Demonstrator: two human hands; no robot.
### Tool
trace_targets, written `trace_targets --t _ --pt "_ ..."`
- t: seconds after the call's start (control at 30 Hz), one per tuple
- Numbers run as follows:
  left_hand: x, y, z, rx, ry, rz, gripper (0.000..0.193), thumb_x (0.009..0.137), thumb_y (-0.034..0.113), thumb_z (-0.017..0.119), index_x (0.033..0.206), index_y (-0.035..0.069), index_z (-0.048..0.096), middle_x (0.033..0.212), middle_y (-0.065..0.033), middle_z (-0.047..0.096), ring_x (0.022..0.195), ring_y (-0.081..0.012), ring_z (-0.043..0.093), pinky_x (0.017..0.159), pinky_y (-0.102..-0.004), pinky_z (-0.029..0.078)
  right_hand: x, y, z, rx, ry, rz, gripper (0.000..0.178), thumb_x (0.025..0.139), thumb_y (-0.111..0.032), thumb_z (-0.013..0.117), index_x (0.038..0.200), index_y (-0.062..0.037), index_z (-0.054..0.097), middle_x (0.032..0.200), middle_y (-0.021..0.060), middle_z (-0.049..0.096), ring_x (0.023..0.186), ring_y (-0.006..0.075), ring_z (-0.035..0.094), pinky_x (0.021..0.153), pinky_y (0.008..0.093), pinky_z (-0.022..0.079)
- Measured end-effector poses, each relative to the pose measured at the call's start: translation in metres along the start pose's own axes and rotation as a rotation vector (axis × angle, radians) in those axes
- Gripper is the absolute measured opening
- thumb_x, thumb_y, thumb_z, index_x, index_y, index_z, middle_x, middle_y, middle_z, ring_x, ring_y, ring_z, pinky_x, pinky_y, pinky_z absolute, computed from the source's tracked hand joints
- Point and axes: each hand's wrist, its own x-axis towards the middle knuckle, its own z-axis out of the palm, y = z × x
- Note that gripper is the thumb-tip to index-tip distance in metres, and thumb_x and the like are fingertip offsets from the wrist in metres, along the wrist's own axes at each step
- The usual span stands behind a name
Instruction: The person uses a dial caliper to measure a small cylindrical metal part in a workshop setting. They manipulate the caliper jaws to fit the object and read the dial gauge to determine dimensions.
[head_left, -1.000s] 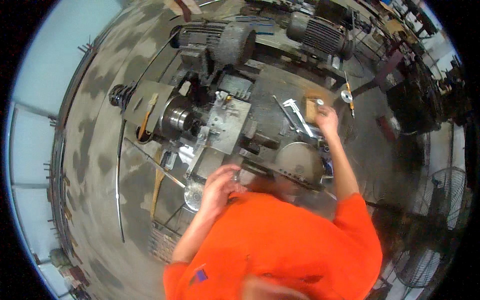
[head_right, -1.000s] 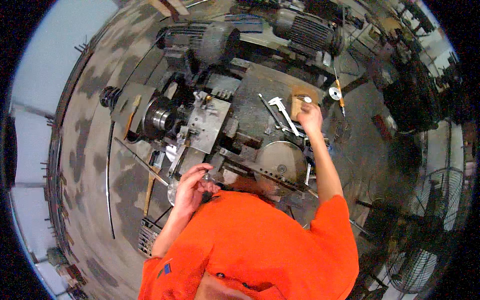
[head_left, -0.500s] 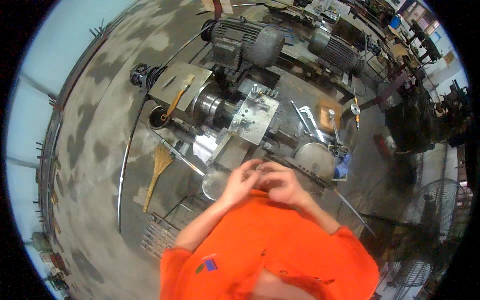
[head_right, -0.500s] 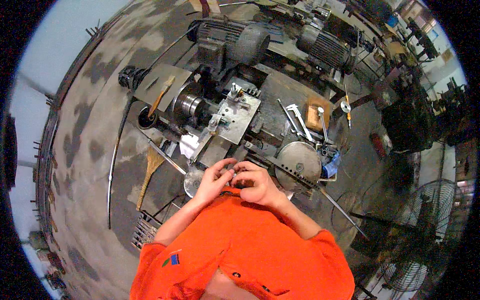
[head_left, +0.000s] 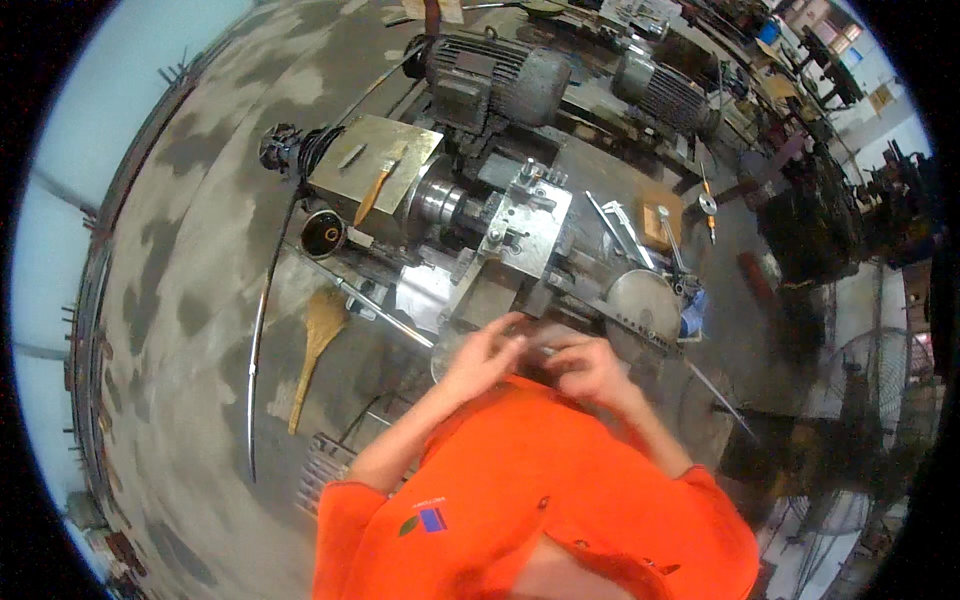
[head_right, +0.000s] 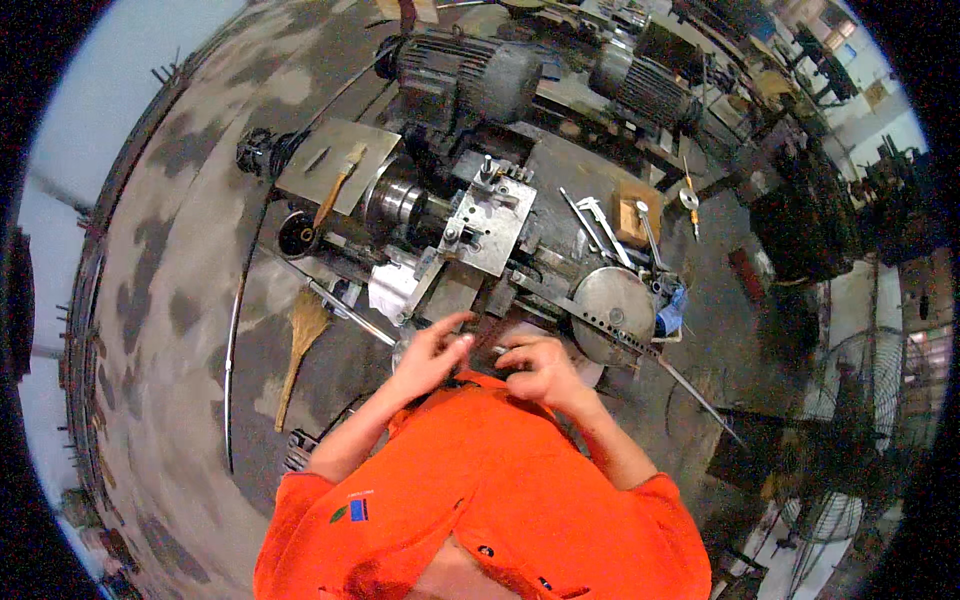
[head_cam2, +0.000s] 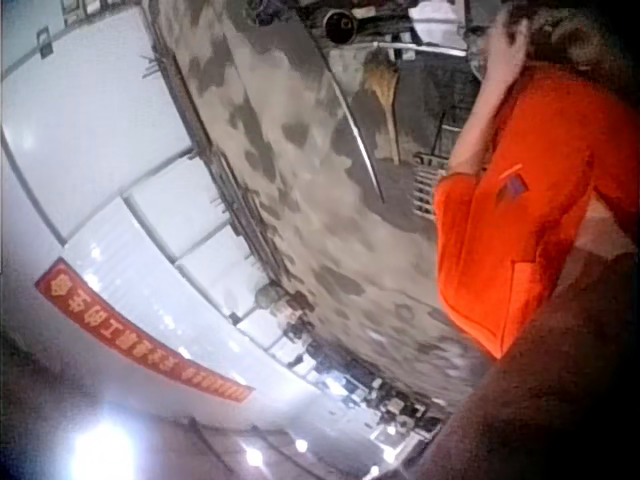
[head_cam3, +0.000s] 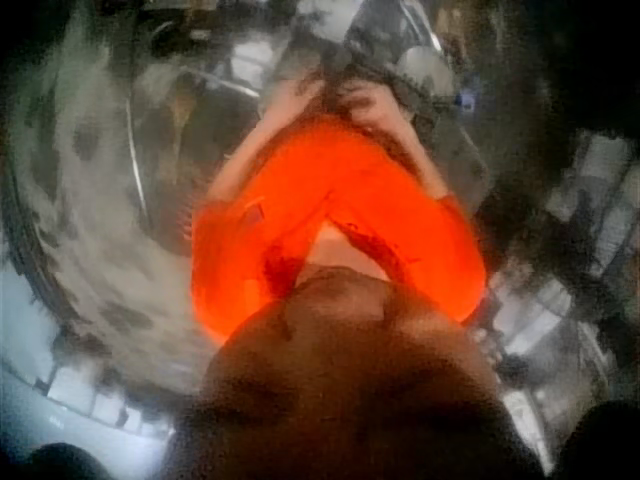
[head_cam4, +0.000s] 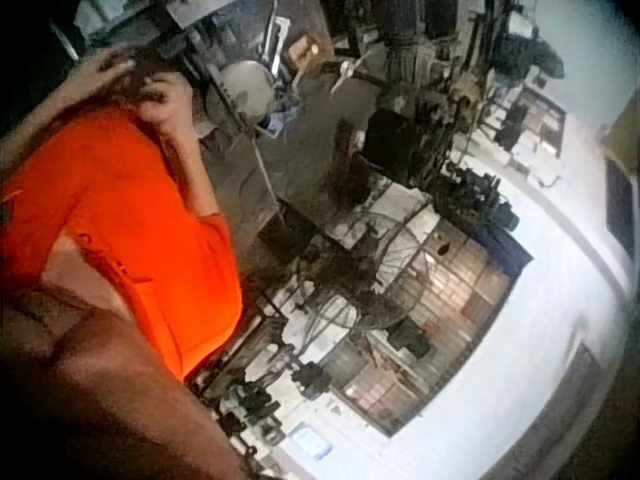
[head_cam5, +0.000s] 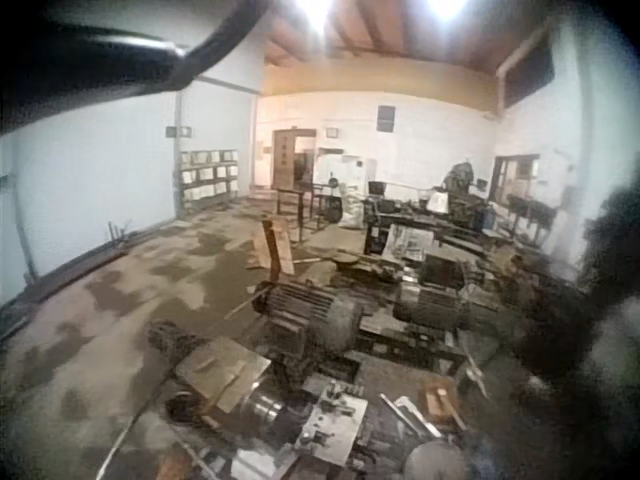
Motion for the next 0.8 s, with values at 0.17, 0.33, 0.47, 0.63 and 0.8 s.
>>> trace_targets --t 0.17,0.33,0.47,0.63,0.8 --pt "-0.014 -0.007 -0.043 -0.103 0.339 -0.107 0.035 0.083 0.012 0.057 0.117 0.006 0.050 0.070 -0.0054 0.065 0.053 -0.0040 0.048 0.049 -0.0213 0.039 -0.022 0.024 -0.038 -0.259 0.267 0.253 0.028 0.056 -0.015 0.059 0.080 -0.0008 0.066 0.093 0.0196 0.062 0.086 0.0293 0.061 0.075 0.0319 0.047" --pt "-0.014 -0.054 -0.090 -0.078 0.562 0.082 0.042 0.076 -0.002 0.050 0.118 0.003 0.050 0.082 -0.0071 0.065 0.063 -0.0080 0.056 0.057 -0.0226 0.046 -0.034 0.068 -0.077 -0.489 0.502 0.468 0.023 0.059 -0.015 0.056 0.074 -0.0010 0.067 0.087 0.0208 0.062 0.082 0.0316 0.062 0.072 0.0330 0.048" --pt "-0.009 -0.058 -0.109 0.006 0.538 0.114 0.048 0.071 -0.006 0.046 0.119 0.001 0.049 0.087 -0.0074 0.065 0.066 -0.0096 0.057 0.061 -0.0225 0.046 -0.029 0.084 -0.094 -0.529 0.514 0.499 0.021 0.059 -0.014 0.056 0.071 0.0008 0.065 0.078 0.0213 0.062 0.075 0.0341 0.062 0.068 0.0347 0.049" --pt "-0.006 -0.068 -0.120 0.088 0.502 0.076 0.042 0.073 -0.004 0.048 0.114 0.001 0.052 0.086 -0.0071 0.066 0.075 -0.0110 0.059 0.071 -0.0243 0.046 -0.031 0.123 -0.100 -0.718 0.577 0.408 0.021 0.057 -0.016 0.058 0.068 -0.0002 0.066 0.089 0.0187 0.062 0.084 0.0358 0.058 0.077 0.0385 0.046" --pt "-0.007 -0.088 -0.123 0.282 0.507 0.092 0.037 0.076 -0.001 0.052 0.113 -0.001 0.052 0.087 -0.0082 0.065 0.081 -0.0128 0.060 0.074 -0.0263 0.047 -0.033 0.140 -0.097 -0.819 0.513 0.364 0.020 0.055 -0.017 0.058 0.065 -0.0023 0.066 0.084 0.0165 0.061 0.084 0.0343 0.054 0.077 0.0393 0.044"
